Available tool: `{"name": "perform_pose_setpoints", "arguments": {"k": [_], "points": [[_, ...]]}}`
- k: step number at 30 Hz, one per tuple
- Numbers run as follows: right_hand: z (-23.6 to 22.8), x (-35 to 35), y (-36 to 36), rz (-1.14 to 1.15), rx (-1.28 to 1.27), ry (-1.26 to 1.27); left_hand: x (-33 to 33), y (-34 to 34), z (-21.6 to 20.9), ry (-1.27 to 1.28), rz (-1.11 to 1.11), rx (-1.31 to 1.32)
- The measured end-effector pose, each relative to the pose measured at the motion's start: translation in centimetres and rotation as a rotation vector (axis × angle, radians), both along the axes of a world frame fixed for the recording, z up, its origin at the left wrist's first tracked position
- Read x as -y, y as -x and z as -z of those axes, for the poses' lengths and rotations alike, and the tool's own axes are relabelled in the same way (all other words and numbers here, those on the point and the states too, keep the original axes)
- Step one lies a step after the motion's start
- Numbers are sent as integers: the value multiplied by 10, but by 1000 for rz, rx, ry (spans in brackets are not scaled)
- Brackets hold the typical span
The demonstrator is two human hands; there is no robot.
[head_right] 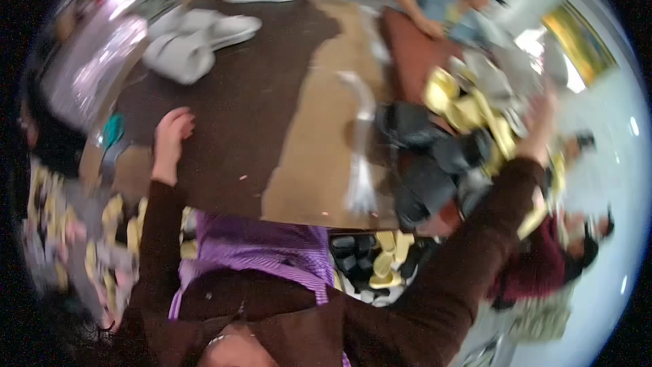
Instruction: The person pairs slide sandals on a table and secures each pair together by threading and fastening plastic ties through them by hand.
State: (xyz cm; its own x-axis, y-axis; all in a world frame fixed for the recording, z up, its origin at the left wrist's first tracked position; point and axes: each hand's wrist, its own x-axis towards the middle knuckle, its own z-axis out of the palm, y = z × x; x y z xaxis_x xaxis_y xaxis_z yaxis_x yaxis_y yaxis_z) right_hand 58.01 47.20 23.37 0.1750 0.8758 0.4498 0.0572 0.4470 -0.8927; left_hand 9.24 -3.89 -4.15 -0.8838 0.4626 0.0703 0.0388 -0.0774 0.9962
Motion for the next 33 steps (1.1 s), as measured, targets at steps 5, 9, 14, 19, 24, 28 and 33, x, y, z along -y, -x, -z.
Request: {"name": "perform_pose_setpoints", "arguments": {"k": [5,9,14,19,24,28,33], "points": [[5,-62,-149,-474,554,-623,-35,29,26,-79,124,45],[73,175,82,-328,654,-386,-17,62,19,186,-246,-324],[162,315,139,-900,400,-150,-49,114,-5,601,-501,-666],[228,360,183,-1245,282,285,-72,158,10,652,-361,-603],[246,349,199,-1338,334,339,-76,107,6,394,-88,-419],[213,329,210,-1165,441,50,-41,17,-12,272,-77,-561],[211,281,242,-1028,376,-53,-10,-36,-42,348,442,-588]]}}
